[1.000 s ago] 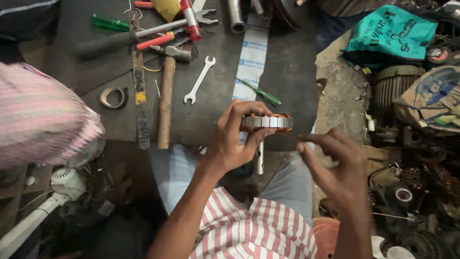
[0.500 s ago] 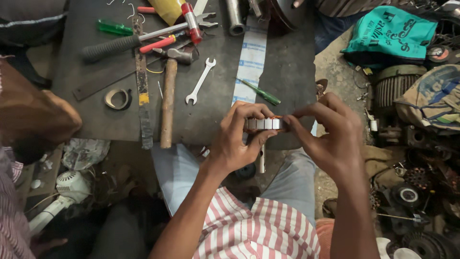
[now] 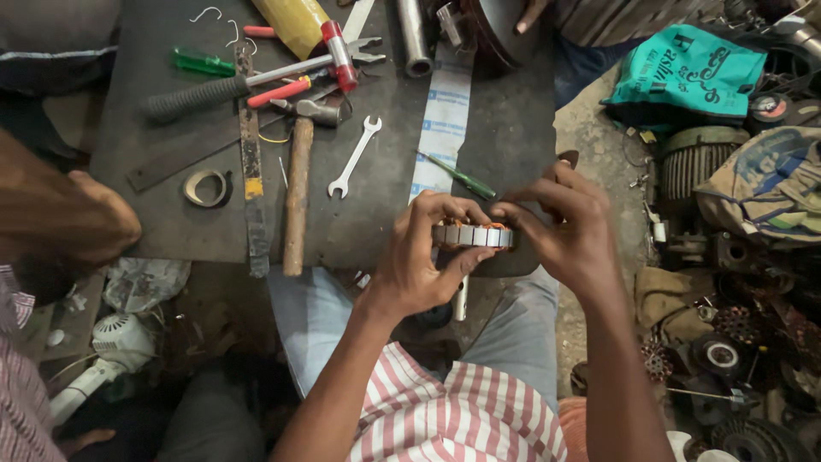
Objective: The person holds a cylindrical motor stator and repeatedly inserts and adjusts copper wire into its slots by hand. The workbench is cluttered with tools and parts, and the person rotates the stator to access different slots.
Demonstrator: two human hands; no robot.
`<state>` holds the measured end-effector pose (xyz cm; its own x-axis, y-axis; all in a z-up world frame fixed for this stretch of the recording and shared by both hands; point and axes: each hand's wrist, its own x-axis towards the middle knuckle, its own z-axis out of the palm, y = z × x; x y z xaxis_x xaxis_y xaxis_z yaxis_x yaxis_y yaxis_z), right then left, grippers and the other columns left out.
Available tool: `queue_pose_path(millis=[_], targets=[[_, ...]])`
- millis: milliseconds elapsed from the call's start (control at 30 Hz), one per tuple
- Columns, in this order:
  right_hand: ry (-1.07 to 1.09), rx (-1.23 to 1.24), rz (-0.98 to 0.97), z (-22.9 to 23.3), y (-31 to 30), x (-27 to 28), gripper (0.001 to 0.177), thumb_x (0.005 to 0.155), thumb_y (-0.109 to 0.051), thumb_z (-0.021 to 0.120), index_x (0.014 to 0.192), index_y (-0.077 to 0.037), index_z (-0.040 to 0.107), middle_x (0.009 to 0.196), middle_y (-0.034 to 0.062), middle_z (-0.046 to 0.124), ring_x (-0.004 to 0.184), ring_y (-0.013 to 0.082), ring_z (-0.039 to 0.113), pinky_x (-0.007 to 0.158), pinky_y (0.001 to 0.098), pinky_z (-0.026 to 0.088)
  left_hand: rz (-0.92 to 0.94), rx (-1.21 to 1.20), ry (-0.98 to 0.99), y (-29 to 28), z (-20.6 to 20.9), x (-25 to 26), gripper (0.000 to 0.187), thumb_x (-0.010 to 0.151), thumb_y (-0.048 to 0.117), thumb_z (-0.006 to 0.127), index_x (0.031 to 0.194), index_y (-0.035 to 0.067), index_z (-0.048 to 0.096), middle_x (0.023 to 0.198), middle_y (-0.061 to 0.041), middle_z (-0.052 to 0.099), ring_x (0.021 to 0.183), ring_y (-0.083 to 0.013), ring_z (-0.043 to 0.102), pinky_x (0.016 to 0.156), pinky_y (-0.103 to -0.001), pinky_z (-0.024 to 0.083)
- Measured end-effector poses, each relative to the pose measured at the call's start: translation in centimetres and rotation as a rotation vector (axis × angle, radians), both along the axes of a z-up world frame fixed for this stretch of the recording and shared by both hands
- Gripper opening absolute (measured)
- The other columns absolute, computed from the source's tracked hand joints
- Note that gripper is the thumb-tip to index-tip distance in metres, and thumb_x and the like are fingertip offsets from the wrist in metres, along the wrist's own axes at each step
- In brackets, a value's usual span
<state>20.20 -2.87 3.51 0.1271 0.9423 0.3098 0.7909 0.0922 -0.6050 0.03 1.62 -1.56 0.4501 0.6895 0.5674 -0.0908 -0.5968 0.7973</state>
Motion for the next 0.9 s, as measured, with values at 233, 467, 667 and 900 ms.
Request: queue_pose_path(millis=[233,467,667,900], targets=[[-0.002,0.112,0.054,0.0,0.6,-0.6,0.019,0.08,-0.011,0.09,0.096,-0.009,0.08,0.079,0.0023,0.059,0.067,0.014,0.056,0.058,0.0323,0.042,0.037,-0.24,0.106,-0.5,0.8,0.4,0.083,0.085,0.03,0.087,0.139,0.007,0.029,0.134,-0.015,0.061,0.101,-0.0246,0.071,0.088,-0.038,0.06],[-0.021,0.143,0.14,0.2,0.9,-0.1,0.024,0.078,-0.009,0.09,0.099,-0.008,0.079,0.081,0.0042,0.06,0.071,0.016,0.06,0.061,0.0329,0.045,-0.054,-0.374,0.204,0.7,2.0,0.2,0.108,0.08,0.031,0.091,0.155,0.01,0.015,0.123,-0.015,0.074,0.11,-0.0262,0.075,0.099,-0.039,0.058],[-0.033,0.154,0.156,0.4,1.1,0.1,0.023,0.078,-0.006,0.088,0.099,-0.008,0.08,0.081,0.0039,0.06,0.072,0.0151,0.061,0.062,0.0322,0.048,-0.167,-0.44,0.195,1.8,2.9,0.2,0.11,0.077,0.029,0.092,0.156,0.011,0.016,0.116,-0.016,0.076,0.108,-0.0256,0.076,0.099,-0.038,0.058],[-0.027,0.11,0.031,1.4,-0.9,0.2,0.018,0.083,-0.011,0.087,0.097,-0.005,0.077,0.082,0.0042,0.064,0.07,0.0118,0.063,0.06,0.0291,0.049,-0.158,-0.388,0.193,2.0,3.0,0.4,0.105,0.078,0.026,0.093,0.153,0.01,0.02,0.106,-0.009,0.077,0.105,-0.0219,0.076,0.097,-0.037,0.059]])
